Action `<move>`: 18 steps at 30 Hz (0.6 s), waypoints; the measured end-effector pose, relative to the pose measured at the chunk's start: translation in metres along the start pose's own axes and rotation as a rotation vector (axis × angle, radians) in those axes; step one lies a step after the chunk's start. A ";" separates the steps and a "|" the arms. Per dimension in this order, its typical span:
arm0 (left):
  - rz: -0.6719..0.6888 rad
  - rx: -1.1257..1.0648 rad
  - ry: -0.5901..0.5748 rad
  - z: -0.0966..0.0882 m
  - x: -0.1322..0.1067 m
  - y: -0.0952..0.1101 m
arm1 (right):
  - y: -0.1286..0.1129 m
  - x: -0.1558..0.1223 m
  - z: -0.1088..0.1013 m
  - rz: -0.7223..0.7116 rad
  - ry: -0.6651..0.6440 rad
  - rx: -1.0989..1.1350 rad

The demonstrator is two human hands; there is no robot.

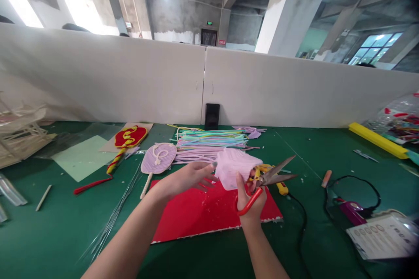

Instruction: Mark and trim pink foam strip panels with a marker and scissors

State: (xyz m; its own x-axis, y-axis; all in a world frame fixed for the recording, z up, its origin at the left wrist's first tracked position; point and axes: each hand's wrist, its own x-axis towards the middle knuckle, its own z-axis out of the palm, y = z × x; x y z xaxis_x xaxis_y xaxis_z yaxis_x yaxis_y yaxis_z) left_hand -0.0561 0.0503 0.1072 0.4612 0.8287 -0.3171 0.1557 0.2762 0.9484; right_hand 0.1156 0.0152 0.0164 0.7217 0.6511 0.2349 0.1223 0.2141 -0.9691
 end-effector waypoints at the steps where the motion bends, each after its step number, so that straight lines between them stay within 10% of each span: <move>1: 0.013 0.042 -0.011 0.001 -0.001 -0.001 | 0.001 0.000 0.000 0.015 -0.028 0.018; 10: 0.050 0.112 0.129 -0.035 0.014 -0.020 | 0.008 0.017 0.000 0.212 -0.200 0.402; 15: -0.047 -0.229 -0.380 -0.024 0.019 -0.023 | -0.001 0.016 0.002 0.295 -0.224 0.521; 18: -0.029 -0.404 -0.473 -0.007 0.026 -0.031 | -0.002 0.014 0.001 0.293 -0.290 0.533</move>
State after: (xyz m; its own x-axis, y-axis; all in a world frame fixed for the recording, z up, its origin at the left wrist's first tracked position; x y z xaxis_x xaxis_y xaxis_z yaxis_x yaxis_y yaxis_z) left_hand -0.0555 0.0669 0.0694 0.8131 0.5386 -0.2211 -0.1263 0.5339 0.8361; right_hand 0.1244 0.0247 0.0220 0.4522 0.8905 0.0505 -0.4575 0.2802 -0.8439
